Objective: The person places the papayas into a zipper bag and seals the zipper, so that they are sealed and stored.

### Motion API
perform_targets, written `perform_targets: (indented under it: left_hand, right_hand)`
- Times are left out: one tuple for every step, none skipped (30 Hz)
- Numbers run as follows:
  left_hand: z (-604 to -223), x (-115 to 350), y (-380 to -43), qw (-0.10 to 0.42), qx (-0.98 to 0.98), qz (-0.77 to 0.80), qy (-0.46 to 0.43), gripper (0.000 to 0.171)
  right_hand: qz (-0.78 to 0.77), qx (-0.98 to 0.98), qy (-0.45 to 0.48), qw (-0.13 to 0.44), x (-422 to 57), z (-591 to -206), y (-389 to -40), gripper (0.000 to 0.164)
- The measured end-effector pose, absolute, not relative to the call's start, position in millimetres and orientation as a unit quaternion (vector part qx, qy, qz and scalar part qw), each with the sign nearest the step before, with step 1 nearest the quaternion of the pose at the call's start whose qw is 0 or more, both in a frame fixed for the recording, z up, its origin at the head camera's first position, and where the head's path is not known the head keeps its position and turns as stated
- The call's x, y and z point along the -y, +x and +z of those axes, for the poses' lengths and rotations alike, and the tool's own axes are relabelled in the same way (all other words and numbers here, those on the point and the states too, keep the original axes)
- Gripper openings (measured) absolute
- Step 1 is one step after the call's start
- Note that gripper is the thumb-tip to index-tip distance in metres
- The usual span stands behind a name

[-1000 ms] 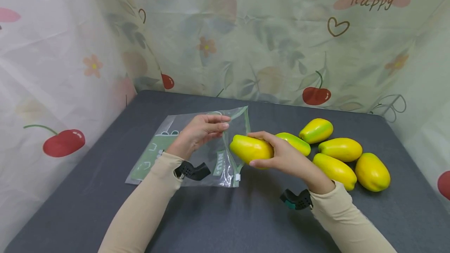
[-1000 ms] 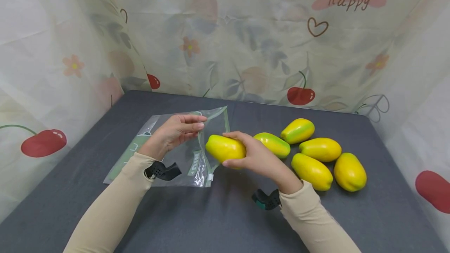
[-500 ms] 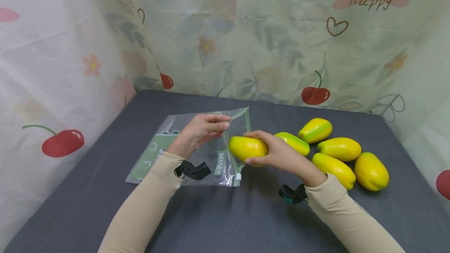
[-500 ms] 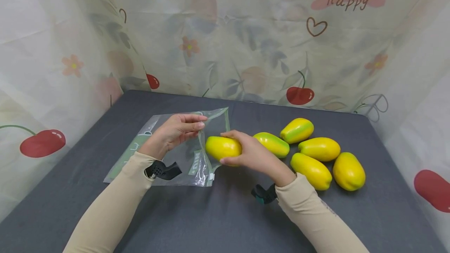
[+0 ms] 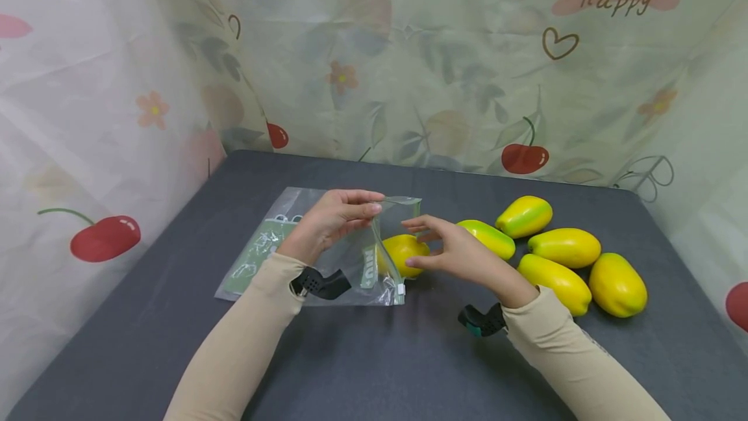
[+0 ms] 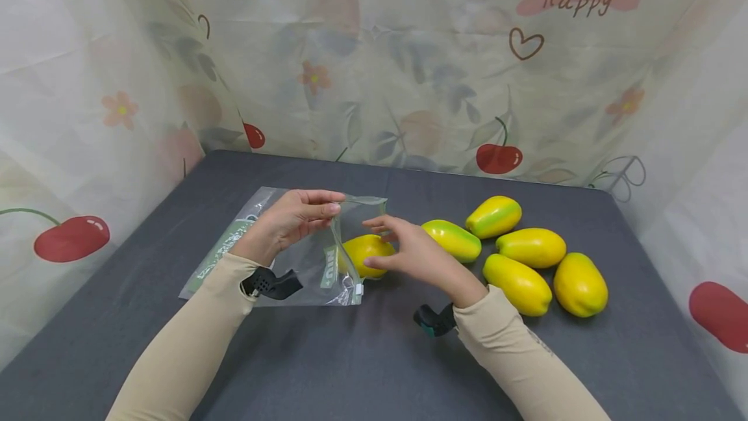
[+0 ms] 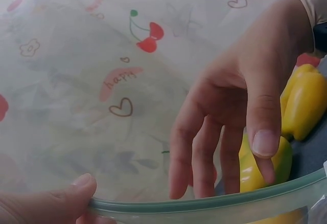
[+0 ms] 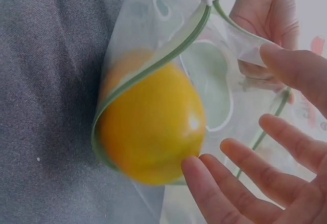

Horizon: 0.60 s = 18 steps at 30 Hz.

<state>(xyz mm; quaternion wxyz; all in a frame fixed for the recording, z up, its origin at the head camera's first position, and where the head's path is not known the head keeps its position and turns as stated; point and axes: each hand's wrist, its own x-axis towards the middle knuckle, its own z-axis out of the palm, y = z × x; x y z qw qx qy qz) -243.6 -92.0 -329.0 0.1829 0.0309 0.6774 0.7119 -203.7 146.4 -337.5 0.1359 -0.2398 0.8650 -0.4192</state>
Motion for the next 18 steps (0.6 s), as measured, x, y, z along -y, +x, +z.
perform_targets:
  left_hand:
    - [-328.8, 92.1, -243.6, 0.182, -0.677, 0.712, 0.032, 0.036]
    - [-328.6, 92.3, -243.6, 0.181, -0.677, 0.713, 0.032, 0.036]
    - [-328.6, 92.6, -243.7, 0.181, -0.677, 0.712, 0.033, 0.036]
    - [-328.7, 92.7, -243.9, 0.181, -0.677, 0.712, 0.034, 0.036]
    - [-328.3, 92.7, -243.9, 0.181, -0.677, 0.713, 0.033, 0.036]
    - [-328.1, 92.9, -243.9, 0.181, -0.677, 0.712, 0.033, 0.036]
    - [-327.9, 92.9, -243.9, 0.181, -0.677, 0.713, 0.033, 0.036]
    - [-327.6, 93.2, -243.7, 0.181, -0.678, 0.712, 0.033, 0.036]
    - [-327.5, 93.4, -243.6, 0.181, -0.678, 0.712, 0.034, 0.036]
    - [-327.0, 93.3, -243.3, 0.181, -0.677, 0.712, 0.034, 0.036]
    - [-326.6, 93.4, -242.9, 0.181, -0.677, 0.713, 0.033, 0.036]
    - [-326.3, 93.5, -242.6, 0.181, -0.677, 0.712, 0.034, 0.036]
    - [-326.1, 93.6, -242.3, 0.18, -0.677, 0.713, 0.033, 0.036]
    - [-325.9, 93.7, -242.2, 0.18, -0.678, 0.712, 0.033, 0.036]
    - [-325.8, 93.6, -242.2, 0.18, -0.677, 0.713, 0.031, 0.035]
    - [-325.6, 93.5, -242.1, 0.18, -0.677, 0.713, 0.029, 0.035]
    - [-325.6, 93.6, -242.3, 0.179, -0.678, 0.712, 0.029, 0.035]
    - [-325.6, 93.6, -242.5, 0.179, -0.678, 0.712, 0.028, 0.035]
  right_hand:
    - [-0.42, -0.865, -0.24, 0.135, -147.1, -338.2, -204.1, 0.063]
    - [-0.419, -0.865, -0.24, 0.134, -147.7, -338.5, -204.2, 0.062]
    - [-0.419, -0.865, -0.24, 0.133, -148.4, -338.6, -204.4, 0.062]
    - [-0.419, -0.866, -0.24, 0.132, -149.3, -339.1, -204.7, 0.061]
    - [-0.418, -0.866, -0.239, 0.132, -150.0, -339.3, -204.8, 0.061]
    - [-0.418, -0.867, -0.239, 0.131, -150.7, -339.5, -205.0, 0.061]
    - [-0.417, -0.868, -0.236, 0.131, -151.0, -339.3, -204.9, 0.061]
    - [-0.417, -0.868, -0.235, 0.131, -151.5, -339.4, -205.1, 0.061]
    - [-0.416, -0.869, -0.234, 0.131, -152.1, -339.7, -205.4, 0.061]
    - [-0.416, -0.869, -0.234, 0.131, -152.6, -339.9, -205.6, 0.061]
    - [-0.416, -0.869, -0.233, 0.13, -152.9, -340.1, -205.7, 0.061]
    - [-0.415, -0.87, -0.233, 0.131, -153.1, -340.3, -205.9, 0.061]
    - [-0.415, -0.87, -0.232, 0.132, -153.2, -340.5, -206.0, 0.061]
    - [-0.414, -0.87, -0.233, 0.133, -153.6, -340.9, -206.1, 0.061]
    - [-0.414, -0.87, -0.232, 0.134, -153.8, -341.1, -206.0, 0.061]
    - [-0.413, -0.87, -0.232, 0.136, -154.1, -341.4, -205.8, 0.061]
    - [-0.413, -0.87, -0.231, 0.137, -154.4, -341.7, -205.7, 0.061]
    - [-0.412, -0.87, -0.231, 0.138, -155.0, -342.1, -205.5, 0.061]
